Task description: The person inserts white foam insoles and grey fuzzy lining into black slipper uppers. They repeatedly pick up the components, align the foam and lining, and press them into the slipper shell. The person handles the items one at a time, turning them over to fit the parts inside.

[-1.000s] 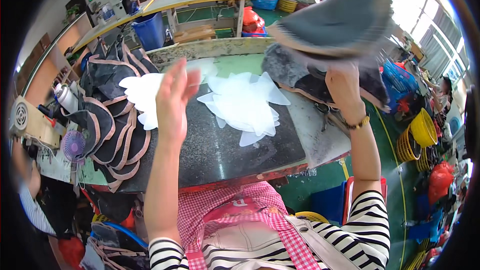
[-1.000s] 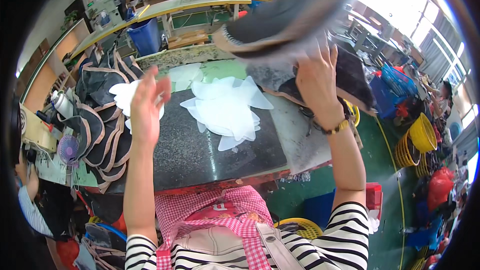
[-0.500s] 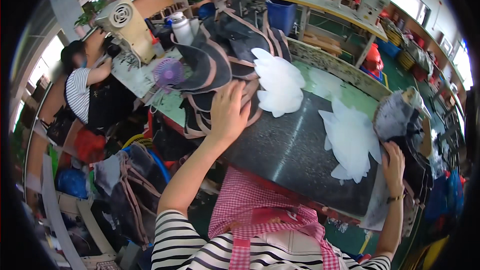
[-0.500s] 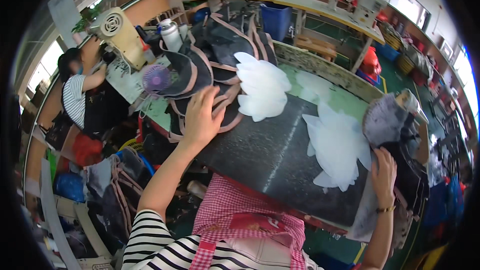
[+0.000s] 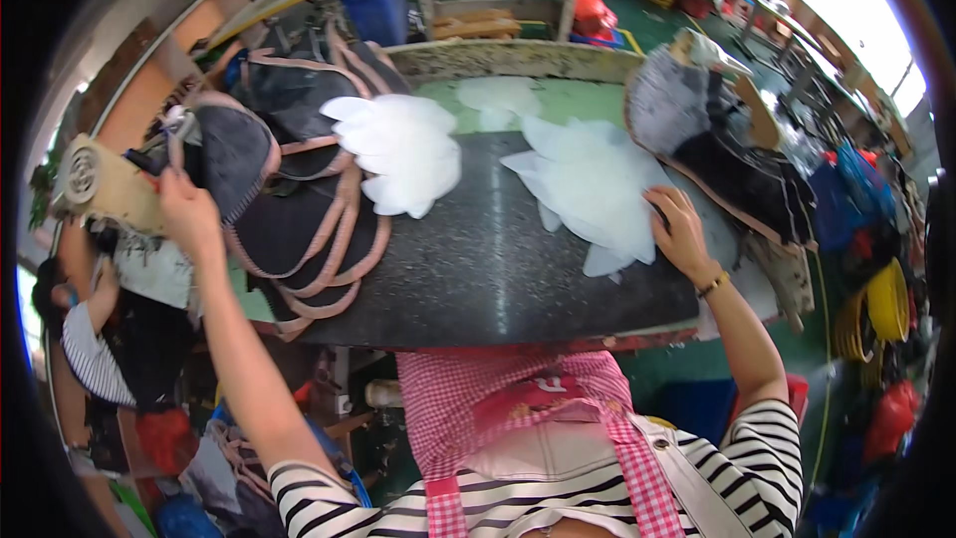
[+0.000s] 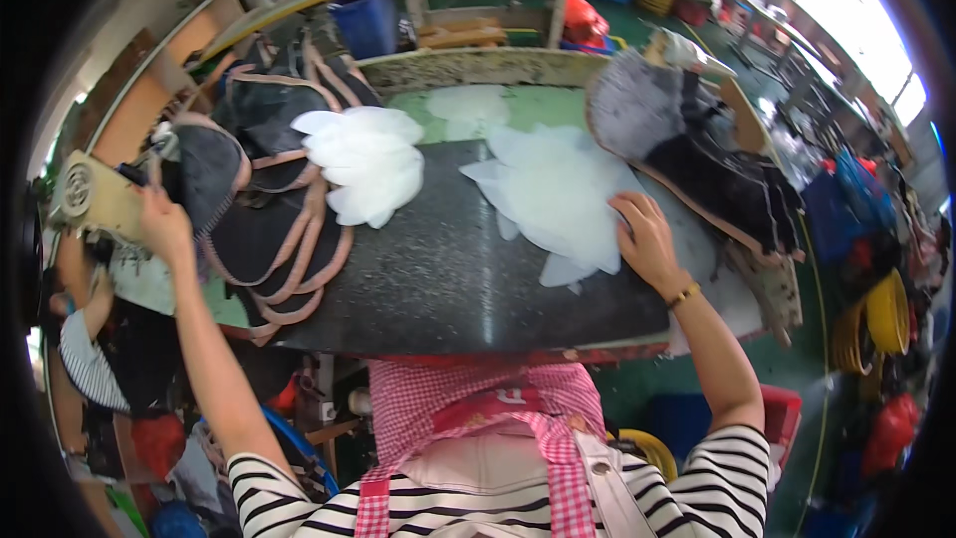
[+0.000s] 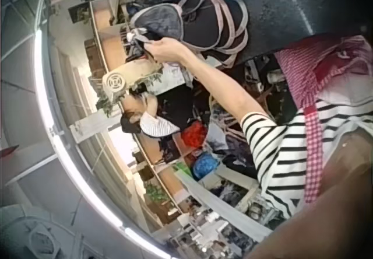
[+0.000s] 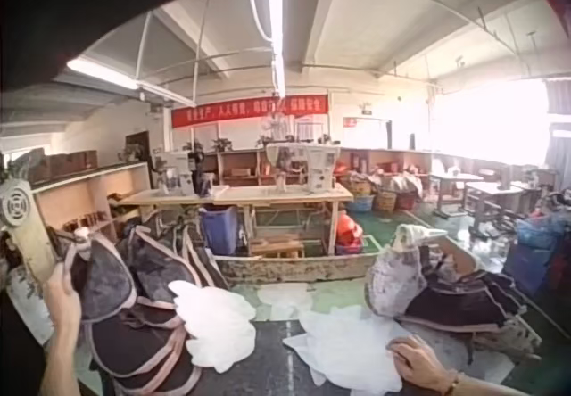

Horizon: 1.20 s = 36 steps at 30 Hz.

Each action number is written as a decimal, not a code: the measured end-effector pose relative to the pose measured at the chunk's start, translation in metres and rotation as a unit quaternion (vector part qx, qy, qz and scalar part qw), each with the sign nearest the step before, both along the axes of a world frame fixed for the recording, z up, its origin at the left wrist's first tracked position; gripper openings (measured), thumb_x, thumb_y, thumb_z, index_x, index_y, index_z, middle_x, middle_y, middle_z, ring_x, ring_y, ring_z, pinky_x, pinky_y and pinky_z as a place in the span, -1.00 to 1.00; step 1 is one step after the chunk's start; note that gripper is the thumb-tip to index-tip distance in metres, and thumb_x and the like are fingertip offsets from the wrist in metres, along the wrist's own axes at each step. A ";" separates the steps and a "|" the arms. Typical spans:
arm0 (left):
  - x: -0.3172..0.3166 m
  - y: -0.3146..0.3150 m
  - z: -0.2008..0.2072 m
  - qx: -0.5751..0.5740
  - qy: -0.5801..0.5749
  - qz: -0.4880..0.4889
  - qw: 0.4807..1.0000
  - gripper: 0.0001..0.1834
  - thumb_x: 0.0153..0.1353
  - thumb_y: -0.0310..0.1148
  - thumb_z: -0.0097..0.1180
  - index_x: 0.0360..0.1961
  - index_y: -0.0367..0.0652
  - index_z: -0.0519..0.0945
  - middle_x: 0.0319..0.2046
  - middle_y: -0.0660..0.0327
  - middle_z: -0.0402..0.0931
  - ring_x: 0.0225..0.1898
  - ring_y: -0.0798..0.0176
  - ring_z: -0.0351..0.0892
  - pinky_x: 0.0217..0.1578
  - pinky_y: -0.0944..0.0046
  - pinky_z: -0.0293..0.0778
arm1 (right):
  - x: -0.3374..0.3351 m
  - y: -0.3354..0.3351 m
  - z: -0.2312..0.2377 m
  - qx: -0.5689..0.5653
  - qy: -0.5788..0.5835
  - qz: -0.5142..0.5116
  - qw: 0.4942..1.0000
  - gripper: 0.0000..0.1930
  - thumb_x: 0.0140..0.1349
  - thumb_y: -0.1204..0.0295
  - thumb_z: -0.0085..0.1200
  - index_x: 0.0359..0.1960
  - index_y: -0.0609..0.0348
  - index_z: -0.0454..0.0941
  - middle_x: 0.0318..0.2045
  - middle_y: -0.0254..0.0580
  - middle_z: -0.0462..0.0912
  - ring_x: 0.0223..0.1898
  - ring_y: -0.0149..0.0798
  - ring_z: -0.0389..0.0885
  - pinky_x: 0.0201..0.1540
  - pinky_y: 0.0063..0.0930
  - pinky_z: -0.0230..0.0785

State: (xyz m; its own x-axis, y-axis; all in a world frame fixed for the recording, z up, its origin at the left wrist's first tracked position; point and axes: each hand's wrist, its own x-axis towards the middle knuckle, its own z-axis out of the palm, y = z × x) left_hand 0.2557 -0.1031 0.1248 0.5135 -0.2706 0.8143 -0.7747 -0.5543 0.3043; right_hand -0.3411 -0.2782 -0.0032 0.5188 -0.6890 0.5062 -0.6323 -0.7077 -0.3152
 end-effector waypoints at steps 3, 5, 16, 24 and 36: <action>-0.092 0.008 0.017 0.046 -0.098 -0.078 0.991 -0.65 0.22 -0.54 -0.08 0.03 -0.17 0.52 -0.16 -0.08 0.59 -0.16 -0.12 0.59 -0.20 0.01 0.48 | 0.016 -0.006 0.022 0.034 0.023 0.049 0.998 -0.70 0.09 0.52 0.08 -0.09 0.19 0.54 -0.02 -0.05 0.52 0.02 0.04 0.48 0.06 -0.21 0.35; -0.140 0.015 -0.005 0.083 -0.186 -0.156 0.967 -0.61 0.16 -0.61 -0.06 0.04 -0.26 0.51 -0.08 -0.01 0.57 -0.07 -0.06 0.59 -0.08 0.06 0.49 | 0.032 -0.016 0.032 0.066 0.053 0.095 0.992 -0.70 0.09 0.50 0.09 -0.08 0.18 0.54 -0.03 -0.04 0.54 0.02 0.04 0.49 0.07 -0.21 0.35; -0.222 0.060 -0.110 0.321 0.001 -0.466 0.824 -0.64 0.08 -0.59 0.03 -0.05 -0.25 0.55 0.03 0.10 0.53 0.12 0.03 0.48 0.22 -0.07 0.23 | 0.117 -0.119 0.028 -0.054 0.300 0.199 0.931 -0.71 -0.05 0.37 0.22 -0.25 0.13 0.52 -0.30 -0.16 0.61 -0.18 0.01 0.59 -0.18 -0.16 0.45; -0.249 0.061 -0.110 0.253 0.159 -0.508 0.808 -0.71 0.12 -0.52 0.04 -0.10 -0.35 0.55 -0.09 -0.04 0.58 -0.01 -0.04 0.55 0.09 0.02 0.36 | 0.131 -0.135 0.018 -0.013 0.223 0.079 0.972 -0.81 -0.05 0.36 0.07 -0.41 0.16 0.60 -0.40 -0.03 0.65 -0.32 0.10 0.61 -0.24 -0.24 0.48; -0.296 0.000 -0.091 -0.049 0.598 -0.550 0.580 -0.42 0.20 -0.30 0.21 0.19 -0.29 0.36 0.05 0.11 0.51 0.02 0.23 0.50 0.01 0.25 0.42 | 0.143 0.007 0.091 0.431 -0.521 0.189 0.712 -0.83 0.23 0.50 0.10 -0.19 0.34 0.49 -0.35 -0.24 0.60 -0.37 -0.37 0.61 -0.22 -0.49 0.54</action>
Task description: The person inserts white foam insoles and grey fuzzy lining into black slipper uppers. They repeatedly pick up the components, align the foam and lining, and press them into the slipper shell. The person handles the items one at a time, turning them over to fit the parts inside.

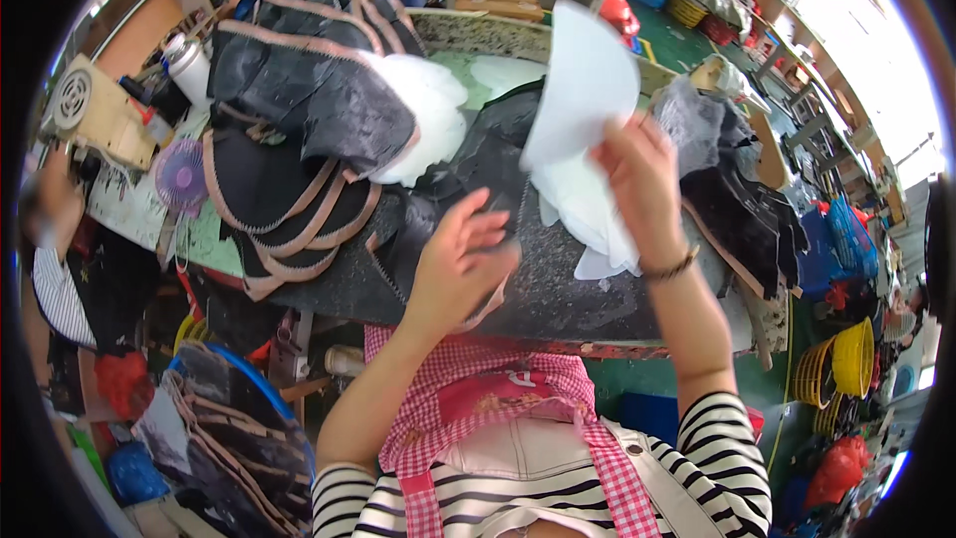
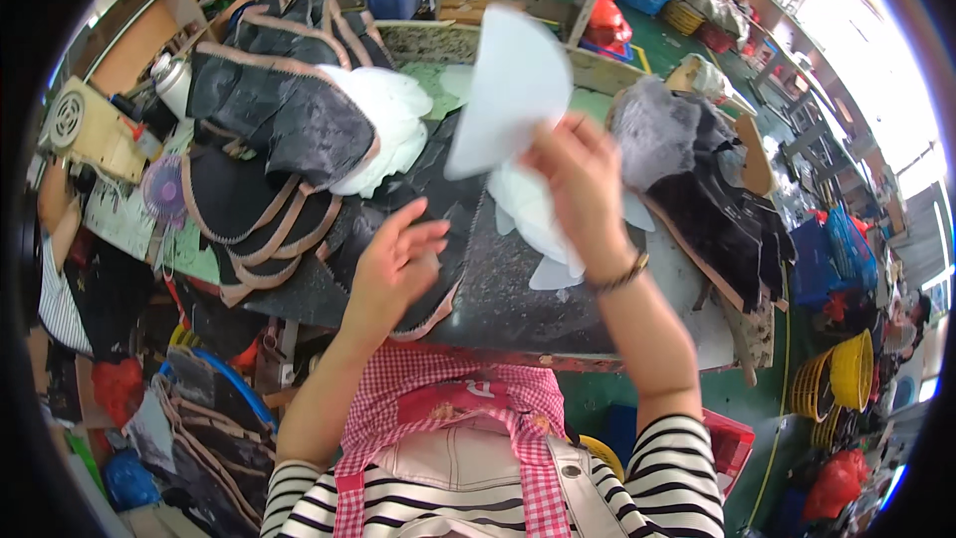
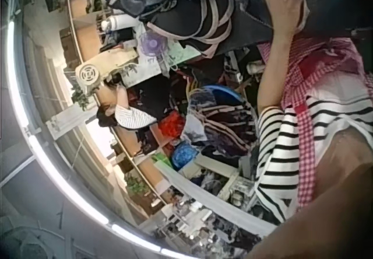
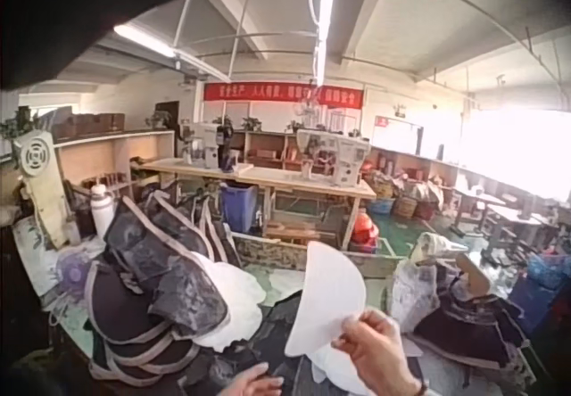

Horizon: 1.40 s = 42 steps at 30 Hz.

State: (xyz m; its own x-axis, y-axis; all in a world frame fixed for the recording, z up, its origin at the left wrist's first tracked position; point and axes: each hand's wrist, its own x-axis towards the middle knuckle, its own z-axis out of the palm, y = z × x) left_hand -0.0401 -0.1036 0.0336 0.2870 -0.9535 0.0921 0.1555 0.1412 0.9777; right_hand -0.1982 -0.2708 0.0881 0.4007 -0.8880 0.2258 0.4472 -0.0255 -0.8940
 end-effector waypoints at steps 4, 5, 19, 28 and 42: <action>0.012 0.003 0.027 -0.005 0.125 0.005 0.992 -0.76 0.21 -0.40 0.22 -0.14 -0.29 0.59 -0.27 0.27 0.62 -0.27 0.51 0.54 -0.22 0.48 0.45 | 0.022 0.083 -0.026 0.167 -0.065 0.060 0.982 -0.87 0.22 0.50 0.08 -0.24 0.26 0.47 -0.23 -0.18 0.60 -0.33 -0.35 0.62 -0.15 -0.45 0.53; 0.027 0.010 0.034 0.030 0.058 -0.049 0.997 -0.80 0.20 -0.39 0.23 -0.21 -0.30 0.62 -0.33 0.28 0.62 -0.33 0.52 0.53 -0.27 0.48 0.45 | 0.021 0.091 -0.023 0.186 -0.068 0.054 0.979 -0.88 0.22 0.49 0.08 -0.25 0.24 0.47 -0.21 -0.18 0.60 -0.33 -0.34 0.62 -0.13 -0.45 0.52; 0.092 0.053 -0.034 0.169 -0.213 0.030 0.962 -0.73 0.22 -0.31 0.22 -0.28 -0.38 0.64 -0.55 0.28 0.58 -0.51 0.54 0.39 -0.45 0.41 0.34 | 0.026 0.074 -0.070 -0.072 0.406 0.209 0.886 -0.52 0.07 0.47 0.29 0.01 0.29 0.36 -0.41 -0.25 0.62 -0.41 -0.51 0.56 -0.33 -0.60 0.42; 0.073 0.054 -0.031 0.180 -0.493 0.080 0.848 -0.74 -0.01 -0.33 0.36 -0.52 -0.33 0.59 -0.60 0.20 0.53 -0.49 0.21 0.52 -0.37 0.23 0.41 | 0.024 0.092 -0.079 -0.295 0.532 0.207 0.766 -0.68 -0.07 0.38 0.29 -0.23 0.11 0.56 -0.34 -0.18 0.60 -0.34 -0.20 0.61 -0.25 -0.36 0.45; 0.107 0.061 0.023 0.001 -0.428 0.072 0.901 -0.64 0.07 -0.69 0.07 -0.06 -0.32 0.43 -0.45 0.03 0.52 -0.46 0.33 0.51 -0.38 0.34 0.43 | 0.056 -0.137 -0.095 -0.205 0.476 -0.081 0.851 -0.05 -0.20 0.12 0.47 0.23 0.33 0.28 0.06 0.12 0.48 0.11 -0.04 0.46 0.13 -0.30 0.33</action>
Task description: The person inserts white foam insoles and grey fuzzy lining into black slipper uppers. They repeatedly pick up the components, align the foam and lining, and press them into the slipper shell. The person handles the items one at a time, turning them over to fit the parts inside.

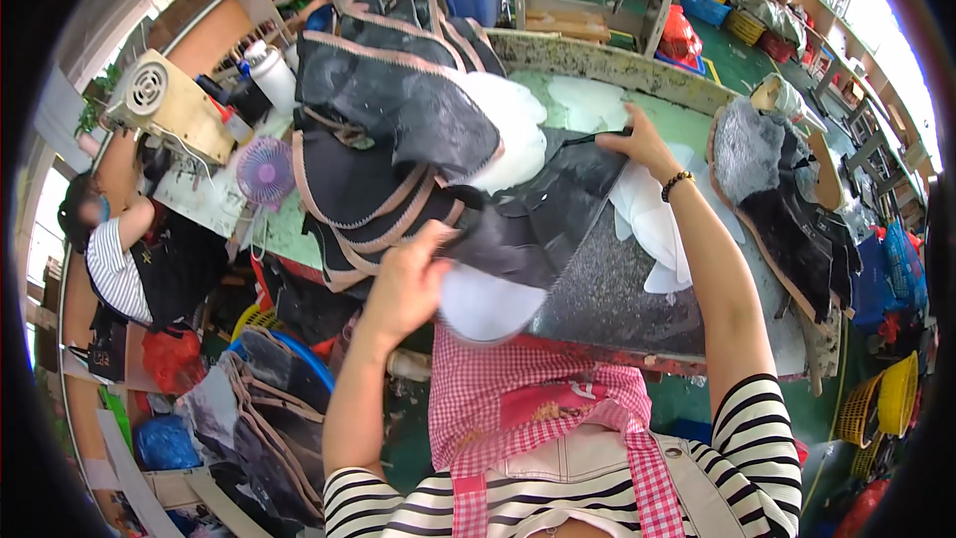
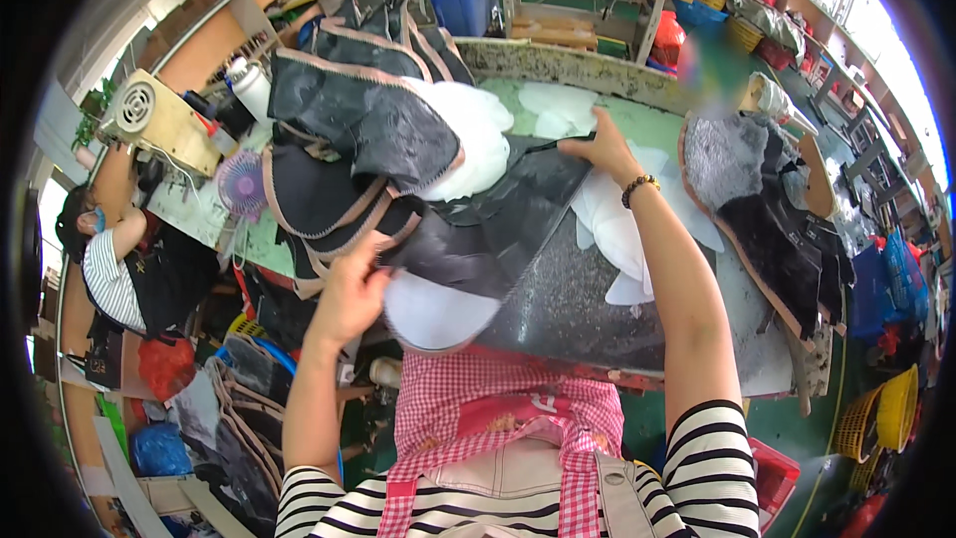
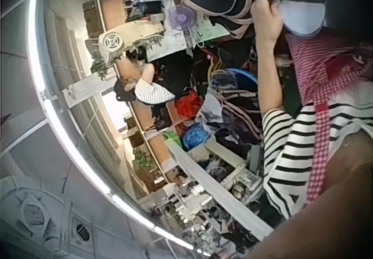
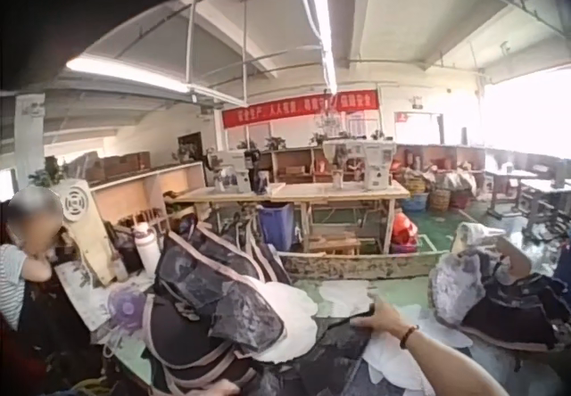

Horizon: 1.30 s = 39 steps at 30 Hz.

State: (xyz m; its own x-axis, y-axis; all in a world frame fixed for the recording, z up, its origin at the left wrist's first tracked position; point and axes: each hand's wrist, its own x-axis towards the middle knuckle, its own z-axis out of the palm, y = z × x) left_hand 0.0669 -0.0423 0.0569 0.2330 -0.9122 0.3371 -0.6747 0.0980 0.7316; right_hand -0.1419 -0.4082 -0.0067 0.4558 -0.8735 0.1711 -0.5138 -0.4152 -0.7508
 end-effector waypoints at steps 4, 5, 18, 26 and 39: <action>0.036 0.002 0.019 0.114 -0.091 0.094 0.985 -0.62 0.08 -0.66 0.06 -0.02 -0.30 0.43 -0.32 -0.14 0.57 -0.22 -0.12 0.63 -0.25 0.20 0.48 | -0.024 0.027 0.050 -0.029 -0.020 0.125 0.992 -0.56 -0.15 0.33 0.35 -0.18 0.27 0.62 -0.41 -0.19 0.61 -0.31 -0.32 0.53 -0.20 -0.47 0.39; 0.038 0.004 0.027 0.102 -0.088 0.092 0.987 -0.62 0.08 -0.65 0.07 -0.02 -0.30 0.43 -0.33 -0.13 0.57 -0.24 -0.11 0.64 -0.25 0.19 0.48 | -0.034 0.051 0.073 -0.062 -0.031 0.134 0.988 -0.64 -0.14 0.37 0.32 -0.26 0.25 0.65 -0.49 -0.25 0.60 -0.38 -0.37 0.51 -0.26 -0.50 0.38; 0.077 -0.115 0.005 0.102 -0.567 0.094 0.812 -0.51 0.01 -0.51 0.11 0.05 0.03 0.54 0.16 0.14 0.43 0.22 -0.02 0.35 0.24 -0.21 0.12 | -0.074 0.159 0.103 -0.218 0.237 0.175 0.930 -0.51 0.06 0.20 0.23 0.00 0.17 0.52 0.05 -0.04 0.50 0.12 -0.04 0.43 0.16 -0.13 0.23; 0.153 -0.047 0.130 -0.082 -0.460 -0.011 0.884 -0.58 -0.26 -0.65 0.14 -0.25 -0.19 0.66 -0.09 0.08 0.62 -0.04 0.02 0.60 -0.03 0.14 0.50 | 0.002 0.039 0.053 -0.108 0.202 0.265 0.936 -0.55 0.01 0.20 0.20 -0.07 0.14 0.57 -0.09 0.00 0.61 -0.02 0.00 0.55 0.06 -0.23 0.39; 0.038 -0.014 0.068 0.012 -0.242 -0.037 0.970 -0.51 -0.04 -0.57 0.04 0.01 -0.09 0.56 0.16 0.11 0.40 0.30 -0.04 0.24 0.30 -0.12 0.07 | 0.071 -0.089 -0.017 0.044 0.290 -0.153 0.944 -0.30 -0.35 0.17 0.51 -0.12 0.31 0.59 0.02 0.00 0.56 0.15 0.03 0.44 -0.01 -0.16 0.49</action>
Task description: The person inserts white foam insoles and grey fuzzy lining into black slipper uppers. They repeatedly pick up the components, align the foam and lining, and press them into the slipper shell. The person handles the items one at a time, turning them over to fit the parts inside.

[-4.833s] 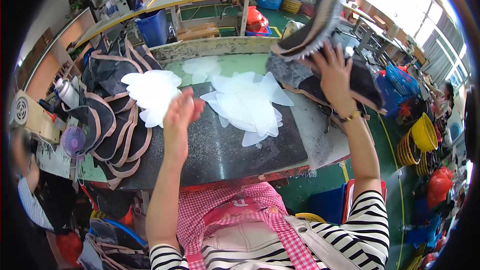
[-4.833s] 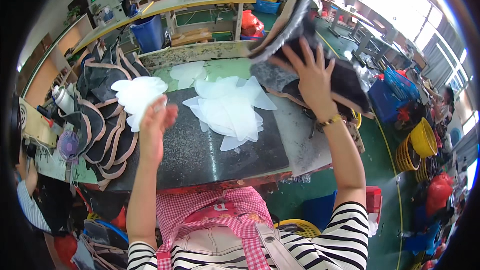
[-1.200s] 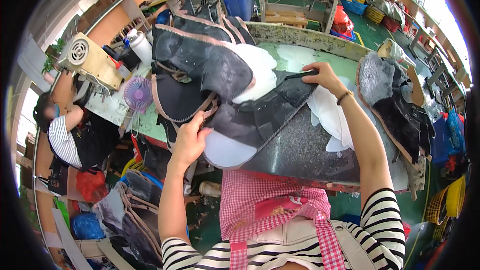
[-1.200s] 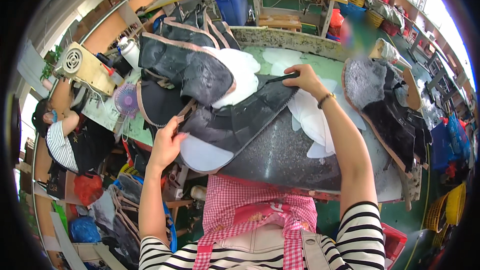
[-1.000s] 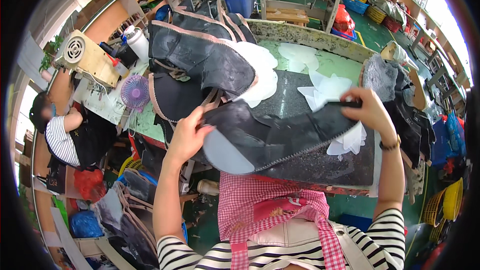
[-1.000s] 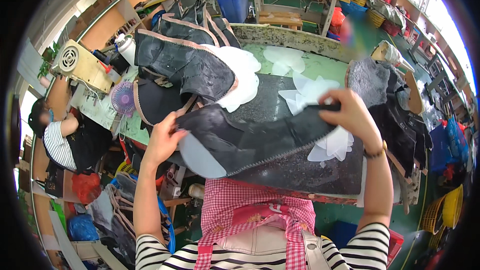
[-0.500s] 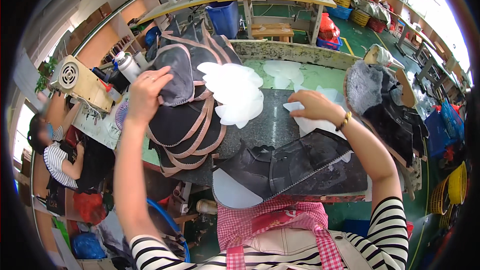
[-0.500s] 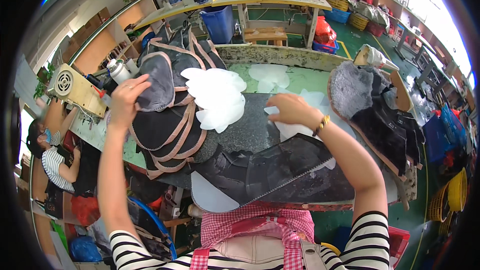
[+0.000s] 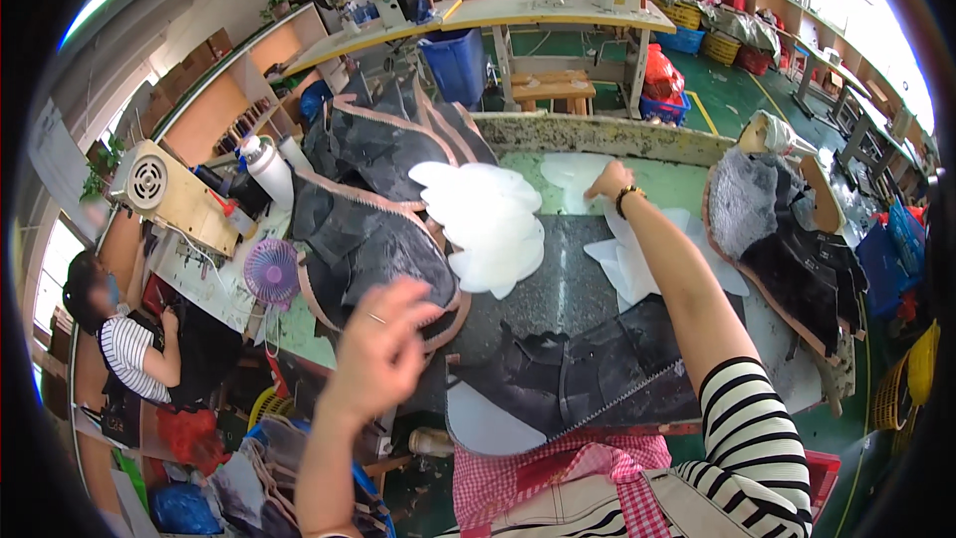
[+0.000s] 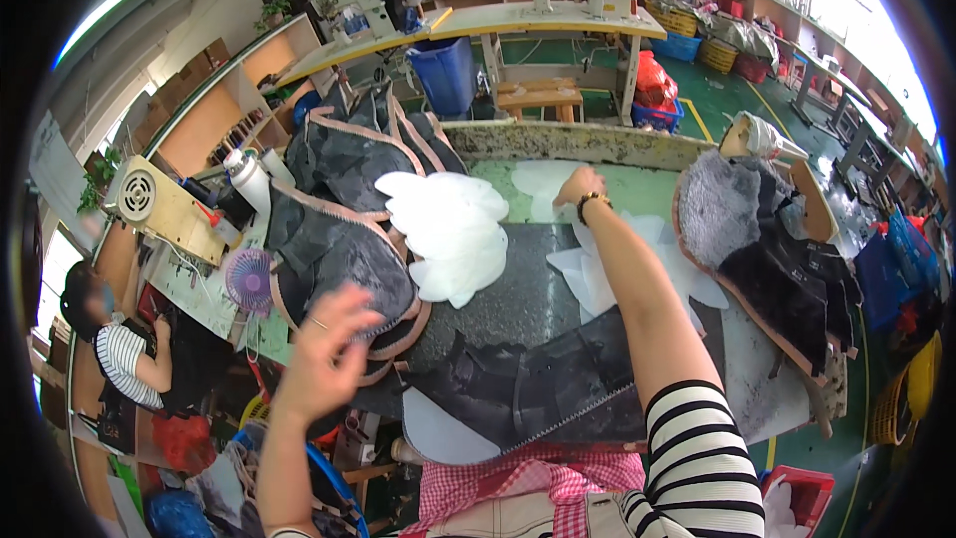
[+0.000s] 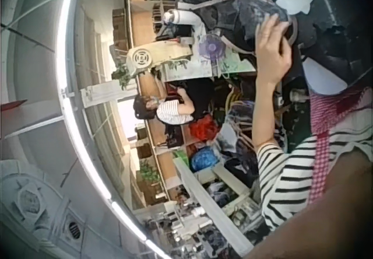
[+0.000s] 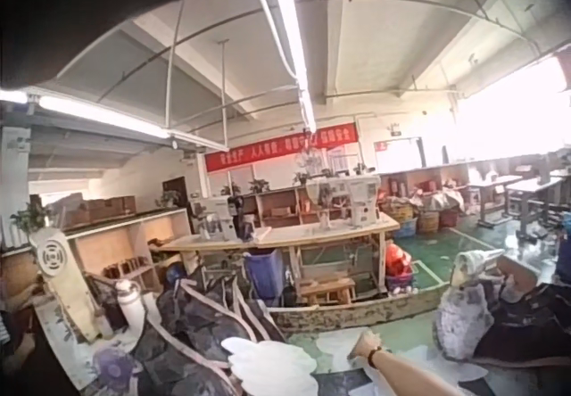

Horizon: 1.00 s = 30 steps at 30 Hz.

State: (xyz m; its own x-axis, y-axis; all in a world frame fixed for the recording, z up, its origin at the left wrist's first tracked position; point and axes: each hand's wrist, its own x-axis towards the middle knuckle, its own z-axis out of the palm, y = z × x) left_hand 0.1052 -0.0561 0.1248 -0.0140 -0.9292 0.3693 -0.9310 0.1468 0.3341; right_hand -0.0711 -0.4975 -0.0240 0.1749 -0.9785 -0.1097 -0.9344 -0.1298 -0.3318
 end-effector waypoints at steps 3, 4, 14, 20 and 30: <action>-0.037 -0.020 -0.023 -0.003 -0.131 -0.030 0.991 -0.62 0.09 -0.43 0.14 -0.01 -0.10 0.56 0.13 0.12 0.42 0.26 0.03 0.30 0.25 -0.09 0.15 | 0.002 -0.011 -0.004 0.049 0.009 -0.011 0.999 -0.30 -0.37 0.19 0.54 -0.09 0.20 0.60 0.05 -0.07 0.54 0.18 0.03 0.41 0.06 -0.15 0.47; -0.040 -0.025 -0.028 0.007 -0.095 -0.041 0.995 -0.61 0.07 -0.45 0.17 -0.01 -0.11 0.55 0.13 0.12 0.43 0.25 0.02 0.31 0.25 -0.04 0.16 | 0.004 -0.010 0.000 0.078 -0.011 -0.004 0.997 -0.29 -0.37 0.20 0.55 -0.07 0.18 0.59 0.04 -0.07 0.54 0.18 0.02 0.42 0.06 -0.15 0.47; -0.040 -0.053 -0.055 0.041 -0.002 -0.058 0.997 -0.59 0.07 -0.48 0.16 0.01 -0.16 0.54 0.10 0.04 0.43 0.22 -0.13 0.32 0.20 0.01 0.28 | 0.005 -0.015 0.021 0.107 0.104 0.021 0.989 -0.16 -0.36 0.08 0.54 0.08 0.10 0.52 0.08 0.09 0.48 0.15 0.00 0.34 0.07 -0.07 0.37; -0.042 -0.058 -0.054 0.037 0.056 -0.058 0.996 -0.58 0.08 -0.49 0.16 0.04 -0.18 0.52 0.10 0.02 0.44 0.19 -0.11 0.36 0.19 0.02 0.28 | -0.024 -0.046 -0.014 0.115 -0.370 -0.033 0.921 -0.50 -0.25 0.42 0.50 -0.20 0.22 0.57 -0.39 -0.16 0.69 -0.35 -0.33 0.63 -0.27 -0.52 0.45; -0.020 -0.137 -0.025 -0.130 0.319 0.072 0.936 -0.30 0.02 -0.25 0.39 0.12 -0.39 0.40 0.01 -0.08 0.50 0.01 0.08 0.53 0.04 0.18 0.44 | -0.045 0.108 0.132 0.104 -0.523 0.310 0.787 -0.55 0.10 0.63 0.18 0.04 0.21 0.37 -0.27 -0.21 0.65 -0.28 -0.43 0.60 -0.25 -0.56 0.47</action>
